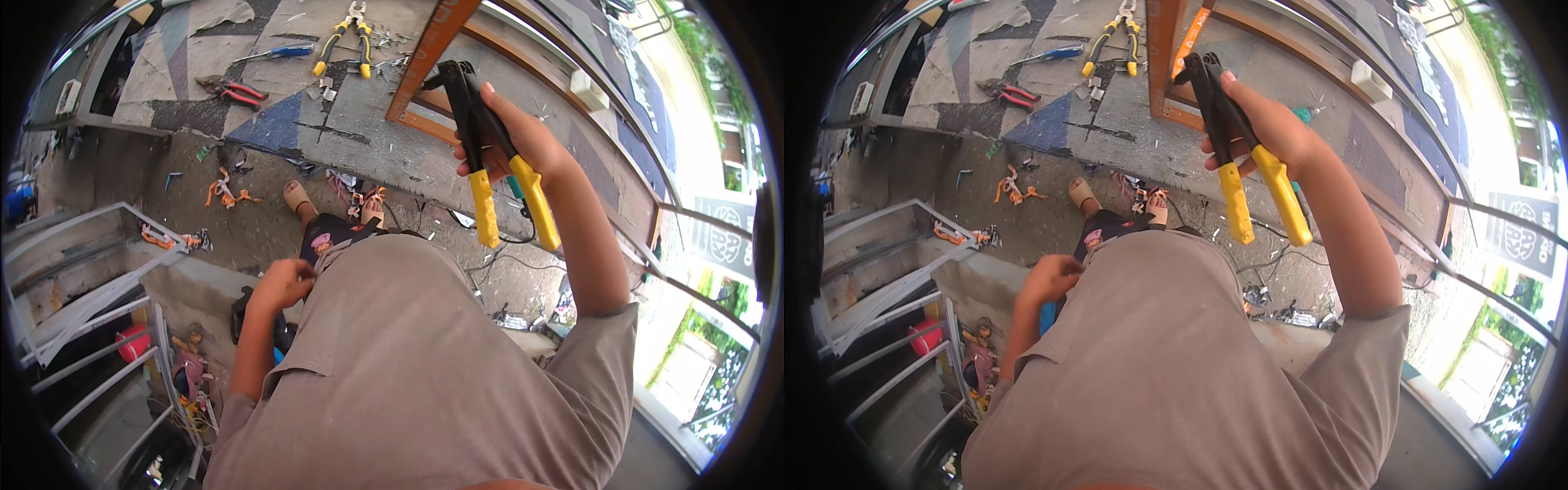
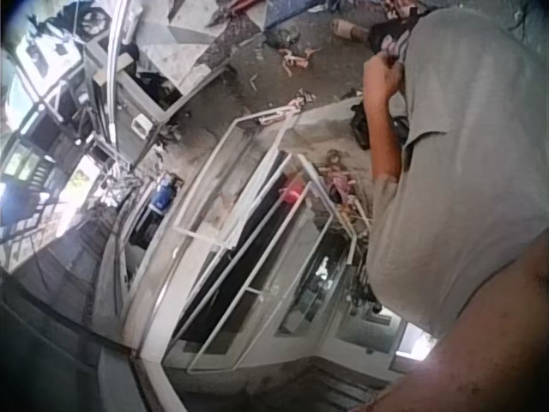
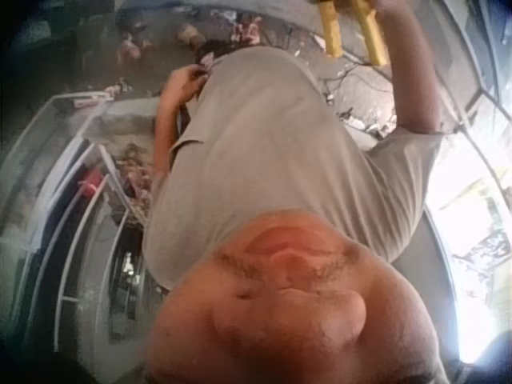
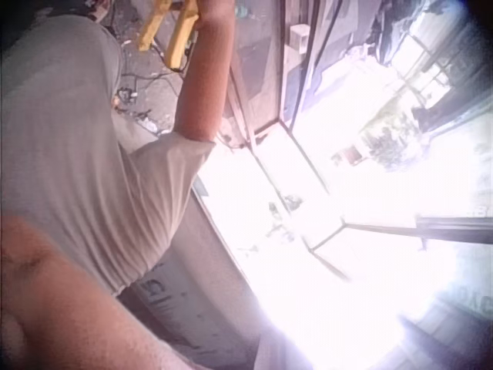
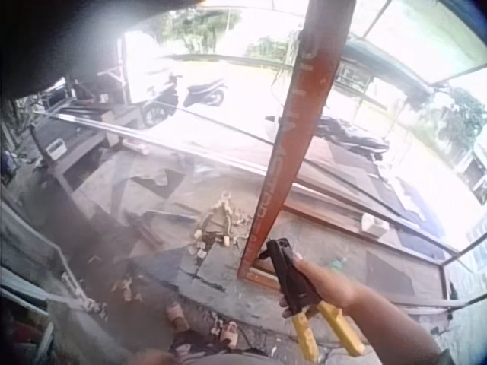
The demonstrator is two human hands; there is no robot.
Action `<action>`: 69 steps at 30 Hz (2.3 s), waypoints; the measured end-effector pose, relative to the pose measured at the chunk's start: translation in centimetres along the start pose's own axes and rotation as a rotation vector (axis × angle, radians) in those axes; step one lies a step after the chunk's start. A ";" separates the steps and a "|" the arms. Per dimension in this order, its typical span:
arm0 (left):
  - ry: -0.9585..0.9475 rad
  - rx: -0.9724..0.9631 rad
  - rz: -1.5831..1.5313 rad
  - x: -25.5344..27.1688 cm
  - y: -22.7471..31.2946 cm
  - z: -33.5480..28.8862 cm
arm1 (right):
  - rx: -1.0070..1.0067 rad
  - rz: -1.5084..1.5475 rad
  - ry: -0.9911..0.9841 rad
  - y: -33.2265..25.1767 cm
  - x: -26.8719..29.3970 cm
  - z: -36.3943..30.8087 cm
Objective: The person drills a hole into a metal frame using a power drill and then prepares to install a rivet using a hand-riveting tool.
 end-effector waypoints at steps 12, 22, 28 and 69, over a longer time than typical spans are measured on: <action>-0.433 -0.544 -0.705 -2.9 28.4 3.1 | 0.105 0.034 0.300 -1.4 -2.3 -0.8; -0.597 -0.347 -1.037 -4.9 24.6 4.2 | 0.440 -0.689 0.589 -3.0 -1.6 -1.0; -0.536 -0.536 -0.722 -5.8 23.5 6.5 | -0.036 -0.990 0.176 -5.9 -1.5 -2.7; -0.082 -0.374 -0.726 -1.0 21.6 2.5 | 0.413 -0.800 0.362 -2.4 -0.9 -9.6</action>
Point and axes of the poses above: each hand's wrist, its own z-axis towards the middle knuckle, its own x-axis out of the back of the hand, y = z × x, the point moved 10 cm from there along z, towards the middle knuckle, and after that the axes turned 2 degrees about -x, right-handed, at the moved point
